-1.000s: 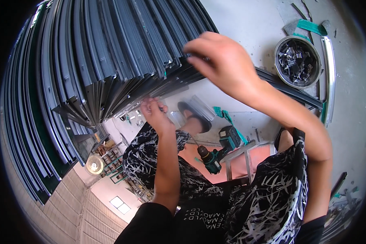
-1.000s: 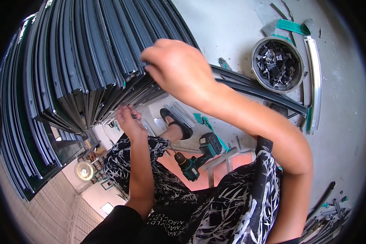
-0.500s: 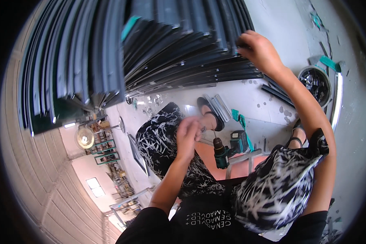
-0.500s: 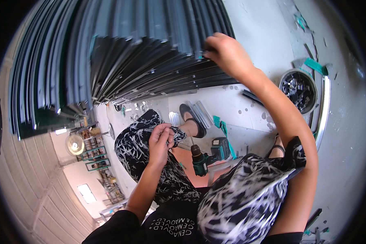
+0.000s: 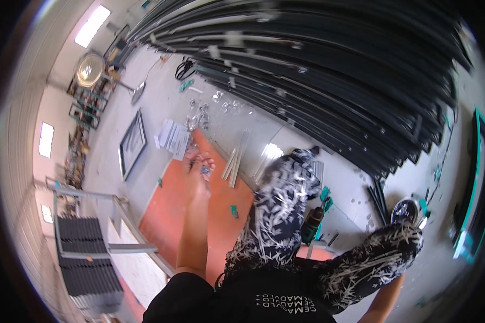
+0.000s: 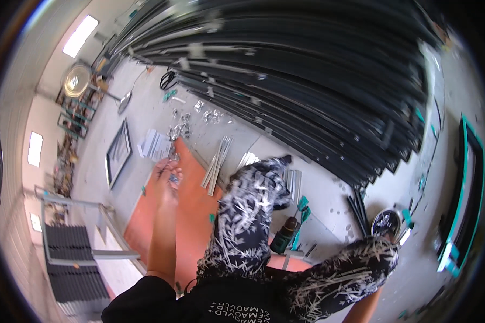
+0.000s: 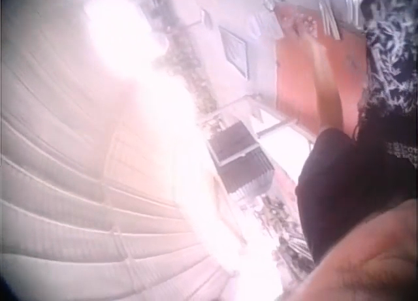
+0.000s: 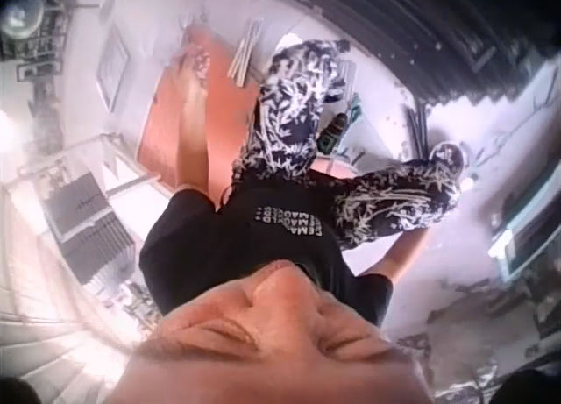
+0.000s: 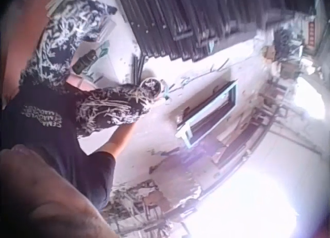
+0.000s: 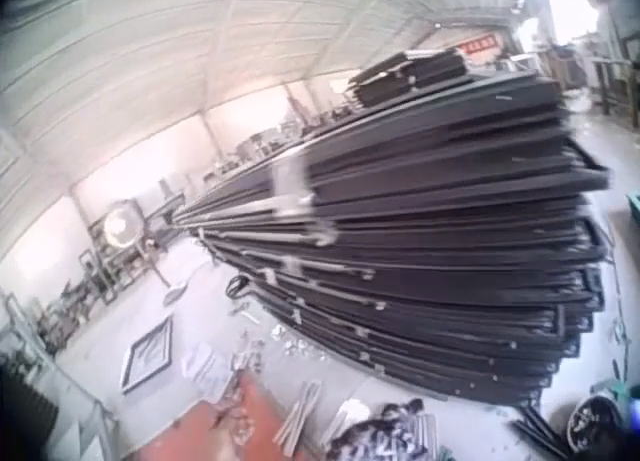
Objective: The person picks up metal brackets from a bowl and slides them into the slots at the corners of stacked metal frames by hand.
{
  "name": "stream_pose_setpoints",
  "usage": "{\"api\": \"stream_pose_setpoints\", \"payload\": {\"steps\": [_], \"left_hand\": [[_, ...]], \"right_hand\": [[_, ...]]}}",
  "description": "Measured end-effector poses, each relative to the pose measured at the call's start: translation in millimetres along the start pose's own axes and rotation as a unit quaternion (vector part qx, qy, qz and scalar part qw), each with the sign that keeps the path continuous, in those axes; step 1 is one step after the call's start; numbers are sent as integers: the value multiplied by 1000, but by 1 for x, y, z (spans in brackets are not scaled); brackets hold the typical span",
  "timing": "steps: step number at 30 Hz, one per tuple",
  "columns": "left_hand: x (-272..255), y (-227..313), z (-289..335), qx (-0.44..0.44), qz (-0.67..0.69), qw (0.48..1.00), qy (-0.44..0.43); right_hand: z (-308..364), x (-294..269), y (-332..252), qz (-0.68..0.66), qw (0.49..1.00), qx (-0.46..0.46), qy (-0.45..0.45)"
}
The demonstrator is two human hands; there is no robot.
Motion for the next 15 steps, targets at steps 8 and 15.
{"api": "stream_pose_setpoints", "payload": {"steps": [8,15], "left_hand": [[-131,-269,-75,-179,-227,956,52],[-176,-490,-96,-65,-535,840,-69]], "right_hand": [[104,-23,56,84,977,148,126],[190,-54,43,132,949,171,228]]}}
Point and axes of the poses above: each hand's wrist, its own z-axis away from the middle knuckle, its own x-axis out of the palm, y = z × x, the point moved 6 cm from there along -z, towards the middle knuckle, and after that the axes turned 4 degrees about y, right-handed, at the moved point
